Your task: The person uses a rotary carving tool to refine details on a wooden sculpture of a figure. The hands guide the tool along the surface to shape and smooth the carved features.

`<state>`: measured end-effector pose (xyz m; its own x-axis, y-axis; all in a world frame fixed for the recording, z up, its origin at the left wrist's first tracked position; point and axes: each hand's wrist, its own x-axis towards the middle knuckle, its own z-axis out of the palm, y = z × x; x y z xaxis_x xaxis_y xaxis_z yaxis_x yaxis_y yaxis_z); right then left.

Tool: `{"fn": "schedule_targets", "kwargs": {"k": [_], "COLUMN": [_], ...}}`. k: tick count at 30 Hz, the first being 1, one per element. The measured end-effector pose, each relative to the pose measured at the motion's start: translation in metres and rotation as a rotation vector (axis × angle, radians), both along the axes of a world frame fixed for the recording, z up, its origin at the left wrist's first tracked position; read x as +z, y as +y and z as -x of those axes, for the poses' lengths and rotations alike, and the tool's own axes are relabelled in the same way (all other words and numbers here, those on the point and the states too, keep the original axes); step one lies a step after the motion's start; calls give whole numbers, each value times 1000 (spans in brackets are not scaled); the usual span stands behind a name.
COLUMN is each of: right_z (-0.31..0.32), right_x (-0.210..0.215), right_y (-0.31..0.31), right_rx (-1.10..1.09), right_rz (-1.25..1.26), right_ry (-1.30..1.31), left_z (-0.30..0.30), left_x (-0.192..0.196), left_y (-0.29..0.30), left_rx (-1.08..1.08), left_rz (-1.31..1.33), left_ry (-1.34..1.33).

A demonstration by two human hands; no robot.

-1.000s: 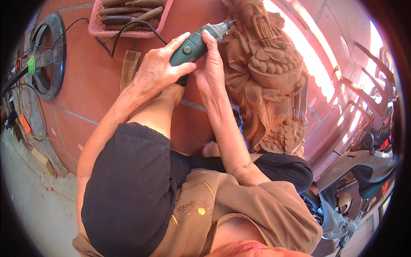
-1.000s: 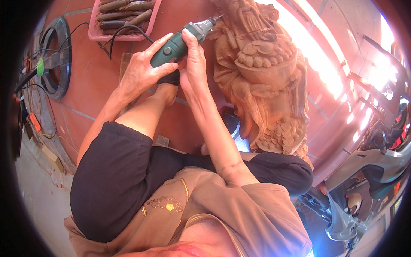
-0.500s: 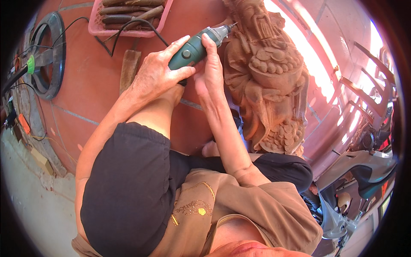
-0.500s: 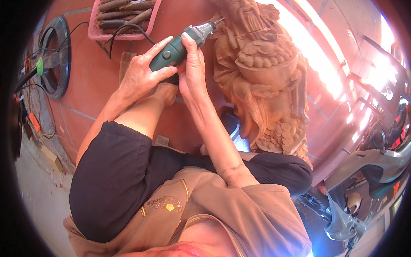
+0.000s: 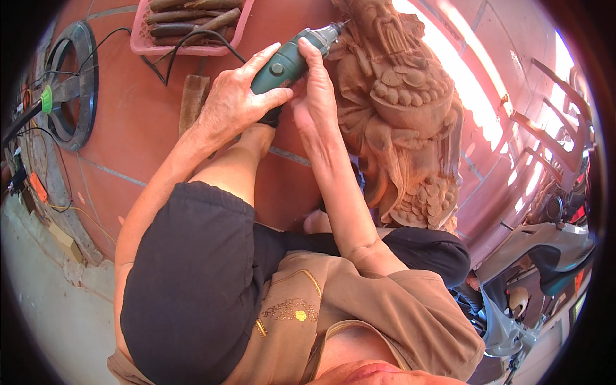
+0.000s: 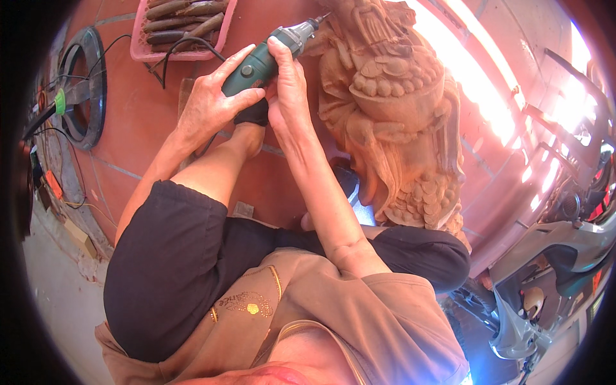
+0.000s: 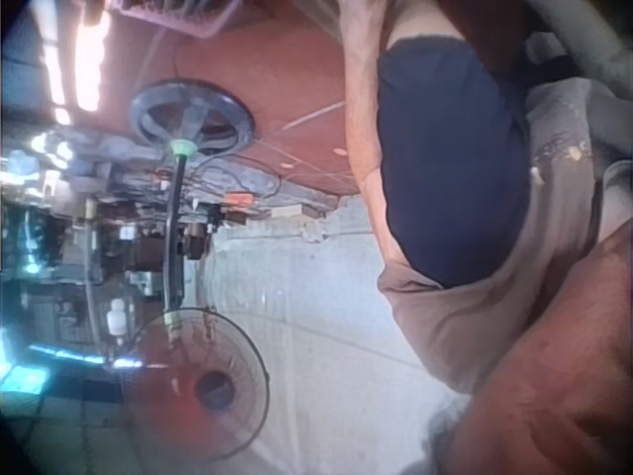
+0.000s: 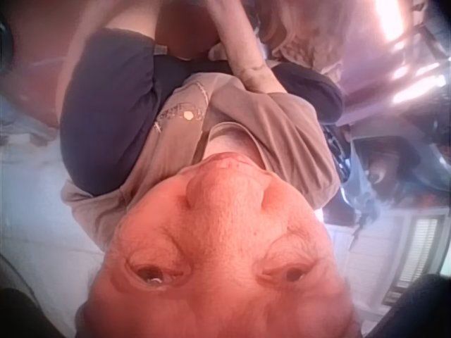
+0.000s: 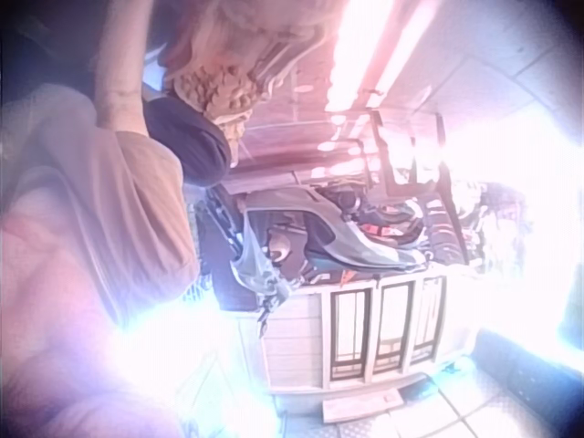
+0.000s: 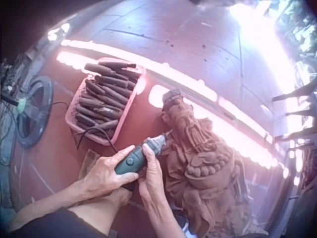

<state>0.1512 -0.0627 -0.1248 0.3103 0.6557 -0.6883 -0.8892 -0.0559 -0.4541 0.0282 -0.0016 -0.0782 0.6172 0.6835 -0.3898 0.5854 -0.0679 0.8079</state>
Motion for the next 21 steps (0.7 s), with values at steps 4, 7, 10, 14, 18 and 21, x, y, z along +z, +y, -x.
{"fn": "schedule_targets", "kwargs": {"k": [4, 7, 10, 14, 18, 21], "right_z": [0, 2, 1, 2, 5, 4], "right_x": [3, 1, 3, 5, 11, 10], "right_y": [-3, -8, -9, -10, -11, -14], "right_rx": [0, -12, -13, -28, -38, -25], "right_rz": [11, -13, -3, 24, 37, 14], "right_ry": [4, 2, 13, 20, 36, 43], "left_z": [0, 0, 0, 0, 2, 2], "left_x": [1, 2, 3, 6, 6, 8], "left_y": [-3, -2, -2, -2, -3, -4], "left_rx": [-3, -33, -37, -52, -57, -64], "left_rz": [3, 1, 14, 31, 35, 42], "left_ry": [-43, -62, -45, -23, -25, -14]}}
